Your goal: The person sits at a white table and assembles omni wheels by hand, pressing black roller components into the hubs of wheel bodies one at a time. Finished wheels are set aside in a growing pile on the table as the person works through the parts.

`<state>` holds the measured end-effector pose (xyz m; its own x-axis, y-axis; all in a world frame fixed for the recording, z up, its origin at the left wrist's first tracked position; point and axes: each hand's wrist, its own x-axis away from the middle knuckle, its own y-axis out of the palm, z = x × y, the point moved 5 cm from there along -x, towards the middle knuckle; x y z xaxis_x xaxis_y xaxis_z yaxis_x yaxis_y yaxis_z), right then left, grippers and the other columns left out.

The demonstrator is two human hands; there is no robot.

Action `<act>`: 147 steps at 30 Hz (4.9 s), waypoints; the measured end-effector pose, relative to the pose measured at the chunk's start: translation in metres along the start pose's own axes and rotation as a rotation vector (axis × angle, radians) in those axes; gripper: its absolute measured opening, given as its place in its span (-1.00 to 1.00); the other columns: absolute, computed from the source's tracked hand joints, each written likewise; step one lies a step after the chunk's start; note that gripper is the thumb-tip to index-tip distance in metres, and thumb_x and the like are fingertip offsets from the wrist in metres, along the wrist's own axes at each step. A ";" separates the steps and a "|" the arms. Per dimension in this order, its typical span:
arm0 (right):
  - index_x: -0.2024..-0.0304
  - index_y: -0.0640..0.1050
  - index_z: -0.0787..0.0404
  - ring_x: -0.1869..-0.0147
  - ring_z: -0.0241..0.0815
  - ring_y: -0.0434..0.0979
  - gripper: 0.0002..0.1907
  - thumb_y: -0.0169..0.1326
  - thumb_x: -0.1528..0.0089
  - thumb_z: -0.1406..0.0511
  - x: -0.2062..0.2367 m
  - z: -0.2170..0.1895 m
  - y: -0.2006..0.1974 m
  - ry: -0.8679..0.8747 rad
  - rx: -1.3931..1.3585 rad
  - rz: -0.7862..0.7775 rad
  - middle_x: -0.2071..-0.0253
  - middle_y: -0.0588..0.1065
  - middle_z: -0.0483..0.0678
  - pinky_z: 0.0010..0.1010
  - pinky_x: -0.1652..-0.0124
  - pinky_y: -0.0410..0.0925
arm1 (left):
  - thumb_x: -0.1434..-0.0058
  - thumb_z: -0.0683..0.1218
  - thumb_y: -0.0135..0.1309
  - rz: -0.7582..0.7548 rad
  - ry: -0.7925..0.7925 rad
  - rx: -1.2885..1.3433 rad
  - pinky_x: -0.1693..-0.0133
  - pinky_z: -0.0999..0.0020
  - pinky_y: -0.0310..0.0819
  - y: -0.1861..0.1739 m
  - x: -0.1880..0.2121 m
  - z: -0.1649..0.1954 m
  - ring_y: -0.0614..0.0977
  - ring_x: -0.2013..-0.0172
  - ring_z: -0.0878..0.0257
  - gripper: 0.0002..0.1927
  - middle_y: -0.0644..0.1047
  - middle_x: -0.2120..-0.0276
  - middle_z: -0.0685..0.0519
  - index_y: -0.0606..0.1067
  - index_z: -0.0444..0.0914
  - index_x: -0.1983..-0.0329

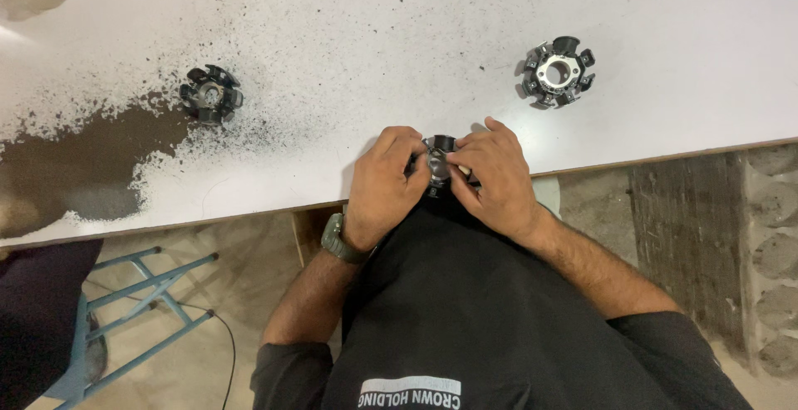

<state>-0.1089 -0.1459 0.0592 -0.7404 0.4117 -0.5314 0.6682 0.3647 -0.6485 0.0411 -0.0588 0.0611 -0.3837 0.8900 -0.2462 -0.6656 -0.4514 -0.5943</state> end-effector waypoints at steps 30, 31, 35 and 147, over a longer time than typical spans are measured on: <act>0.05 0.51 0.22 -0.13 0.07 0.51 -0.76 0.29 -0.29 0.48 0.008 0.054 -0.050 0.070 0.264 0.086 0.05 0.52 0.02 0.01 -0.35 0.30 | -0.18 0.15 0.37 0.547 0.175 -0.736 -0.36 -0.13 0.30 -0.147 -0.015 -0.110 0.40 -0.34 -0.22 -0.14 0.32 -0.33 -0.33 0.26 -0.34 -0.38; 0.03 0.51 0.22 -0.12 0.08 0.50 -0.76 0.28 -0.31 0.48 0.009 0.061 -0.056 0.082 0.279 0.090 0.05 0.52 0.02 0.01 -0.36 0.30 | -0.21 0.15 0.39 0.484 0.046 -0.635 -0.33 -0.15 0.28 -0.162 -0.015 -0.128 0.34 -0.35 -0.28 -0.05 0.26 -0.36 -0.40 0.16 -0.41 -0.43; 0.03 0.52 0.22 -0.07 0.07 0.49 -0.77 0.27 -0.33 0.48 0.010 0.083 -0.069 0.124 0.316 0.109 0.07 0.52 -0.01 -0.01 -0.36 0.30 | -0.17 0.20 0.40 0.267 -0.381 -0.391 -0.32 -0.11 0.27 -0.172 0.000 -0.147 0.25 -0.39 -0.31 0.22 0.13 -0.45 -0.47 -0.10 -0.47 -0.56; 0.13 0.52 0.23 0.10 0.02 0.55 -0.77 0.25 -0.19 0.47 0.000 0.000 -0.010 0.083 0.020 0.087 0.23 0.53 -0.02 0.06 -0.32 0.33 | -0.17 -0.18 0.24 0.097 0.167 -0.223 -0.09 0.04 0.44 0.000 -0.001 0.005 0.53 -0.09 -0.02 -0.77 0.47 -0.17 -0.05 0.54 -0.27 0.11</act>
<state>-0.1155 -0.1498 0.0657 -0.6708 0.5088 -0.5395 0.7271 0.3080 -0.6136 0.0379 -0.0599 0.0649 -0.3154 0.8501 -0.4217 -0.4670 -0.5259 -0.7109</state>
